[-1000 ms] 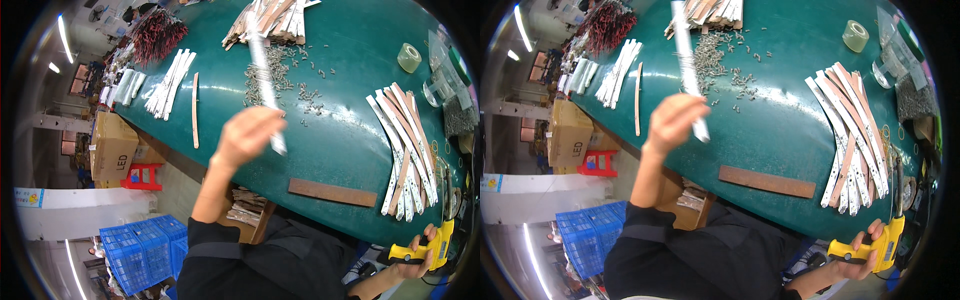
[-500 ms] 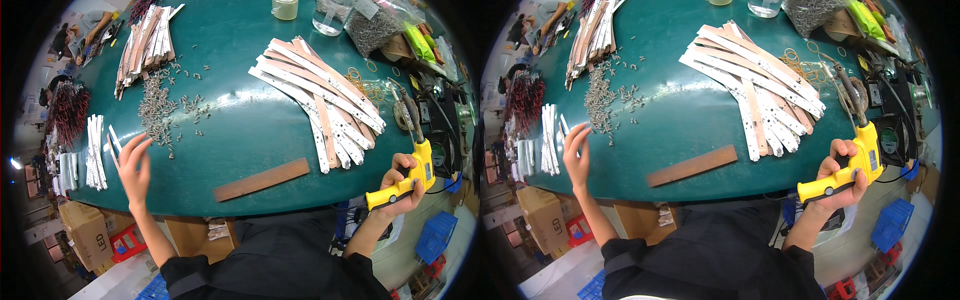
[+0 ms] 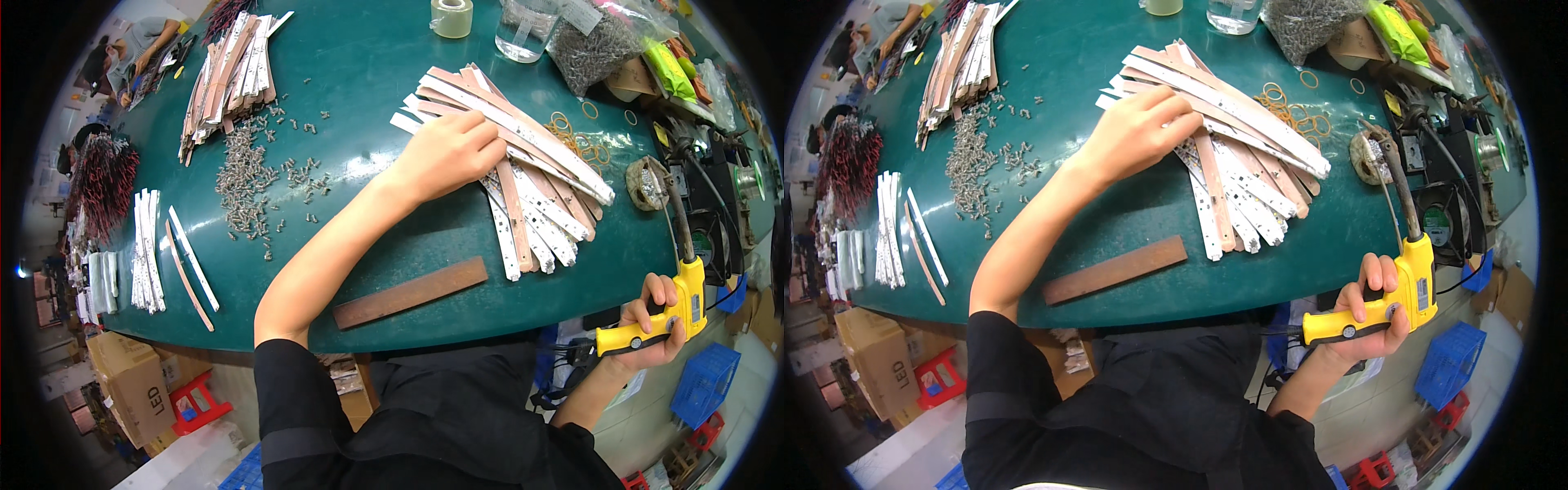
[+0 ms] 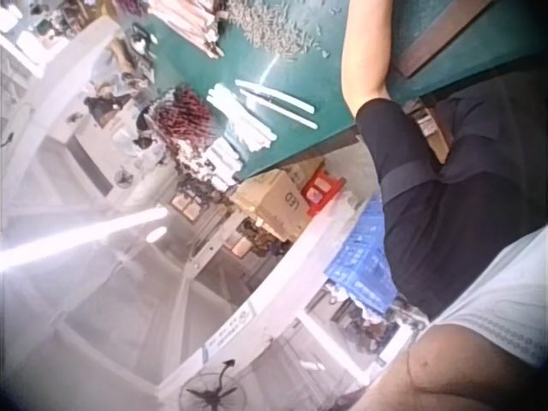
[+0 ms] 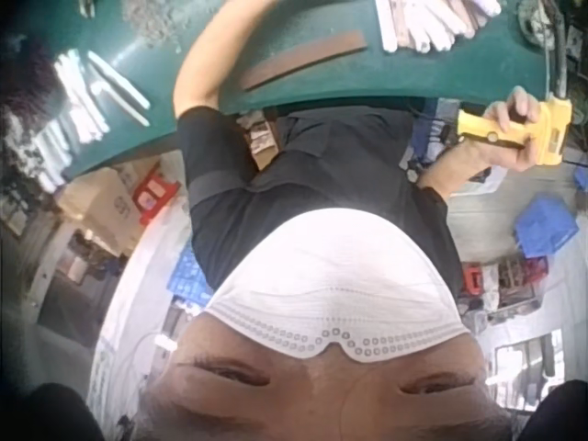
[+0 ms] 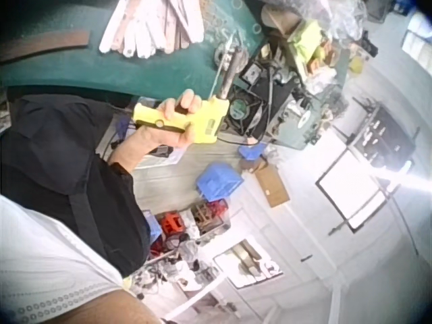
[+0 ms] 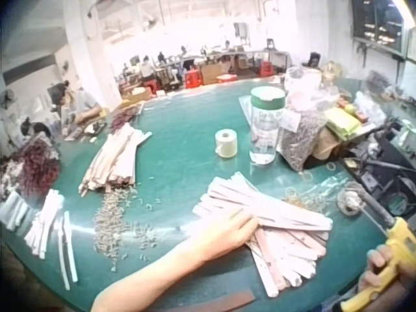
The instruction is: The person solders small connectors onto LED strips using a soldering iron, picking connectors from a pile on the table, positioning them on each strip, and soldering them in place before stacking the strips.
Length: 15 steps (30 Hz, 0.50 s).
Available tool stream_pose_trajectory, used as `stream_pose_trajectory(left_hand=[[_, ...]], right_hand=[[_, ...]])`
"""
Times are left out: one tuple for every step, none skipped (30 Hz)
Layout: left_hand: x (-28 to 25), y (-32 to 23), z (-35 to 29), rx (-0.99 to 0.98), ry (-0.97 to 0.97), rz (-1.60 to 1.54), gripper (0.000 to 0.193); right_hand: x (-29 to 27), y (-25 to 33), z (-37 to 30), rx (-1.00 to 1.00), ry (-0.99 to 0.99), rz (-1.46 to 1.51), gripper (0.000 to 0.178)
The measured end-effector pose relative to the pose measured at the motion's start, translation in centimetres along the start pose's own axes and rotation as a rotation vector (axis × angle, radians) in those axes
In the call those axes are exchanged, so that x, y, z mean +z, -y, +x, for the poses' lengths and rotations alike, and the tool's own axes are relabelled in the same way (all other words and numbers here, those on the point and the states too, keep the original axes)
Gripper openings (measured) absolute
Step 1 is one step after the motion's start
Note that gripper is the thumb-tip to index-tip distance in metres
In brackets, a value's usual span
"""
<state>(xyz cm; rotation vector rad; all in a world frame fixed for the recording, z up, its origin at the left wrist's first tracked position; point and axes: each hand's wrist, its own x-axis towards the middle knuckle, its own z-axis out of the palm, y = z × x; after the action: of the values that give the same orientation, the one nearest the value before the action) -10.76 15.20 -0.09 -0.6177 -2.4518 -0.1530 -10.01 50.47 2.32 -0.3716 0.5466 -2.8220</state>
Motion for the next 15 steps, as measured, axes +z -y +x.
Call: stream_pose_trajectory(left_hand=[[-0.3, 0.1, -0.4, -0.003, 0.008, -0.003, 0.020], [-1.1, -0.1, -0.6, -0.001, -0.104, 0.012, 0.021], [-2.0, -0.3, -0.9, 0.000, -0.213, 0.030, 0.023], [-3.0, -0.1, -1.3, 0.042, -0.251, 0.025, 0.025], [-3.7, -0.2, -1.7, 0.045, -0.253, 0.017, 0.025], [-4.5, -0.4, -2.8, 0.083, -0.235, -0.003, 0.024], [-5.2, -0.7, -3.9, 0.120, -0.217, -0.024, 0.024], [-5.9, -0.9, -5.4, 0.156, -0.162, -0.045, 0.023], [-6.6, -1.2, -6.6, 0.162, -0.108, -0.077, 0.022], [-7.0, -1.5, -7.8, 0.154, -0.065, -0.090, 0.021], [-7.3, -1.8, -9.1, 0.142, -0.019, -0.097, 0.021], [-7.6, -2.1, -10.1, 0.128, 0.014, -0.090, 0.020], [-7.7, -2.3, -10.8, 0.109, 0.040, -0.100, 0.021], [-7.9, -2.5, -11.3, 0.079, 0.067, -0.138, 0.021], [-8.1, -2.7, -11.6, 0.050, 0.093, -0.176, 0.021]], right_hand=[[-0.2, 0.0, 0.1, 0.004, -0.007, 0.003, 0.055], [-0.3, -0.1, 0.1, -0.004, -0.009, 0.015, 0.055], [-0.5, -0.2, 0.1, -0.008, -0.010, 0.029, 0.056], [-0.6, -0.3, 0.1, 0.002, -0.019, 0.043, 0.056], [0.2, -0.1, 0.2, -0.011, -0.016, 0.034, 0.057], [0.1, -0.5, 0.3, -0.007, -0.015, 0.041, 0.058], [0.1, -0.9, 0.4, 0.004, -0.019, 0.051, 0.058], [0.2, -1.5, 0.4, 0.028, -0.006, 0.045, 0.059], [0.4, -2.0, 0.4, 0.051, 0.008, 0.038, 0.061], [0.7, -2.6, 0.3, 0.073, -0.013, 0.038, 0.066], [0.9, -3.5, 0.2, 0.093, -0.011, 0.056, 0.066], [1.2, -4.3, 0.1, 0.147, -0.006, 0.075, 0.068], [1.6, -5.2, -0.1, 0.201, 0.000, 0.093, 0.070], [2.1, -6.0, -0.2, 0.240, 0.004, 0.088, 0.072], [2.6, -6.7, -0.3, 0.254, 0.011, 0.100, 0.072]])
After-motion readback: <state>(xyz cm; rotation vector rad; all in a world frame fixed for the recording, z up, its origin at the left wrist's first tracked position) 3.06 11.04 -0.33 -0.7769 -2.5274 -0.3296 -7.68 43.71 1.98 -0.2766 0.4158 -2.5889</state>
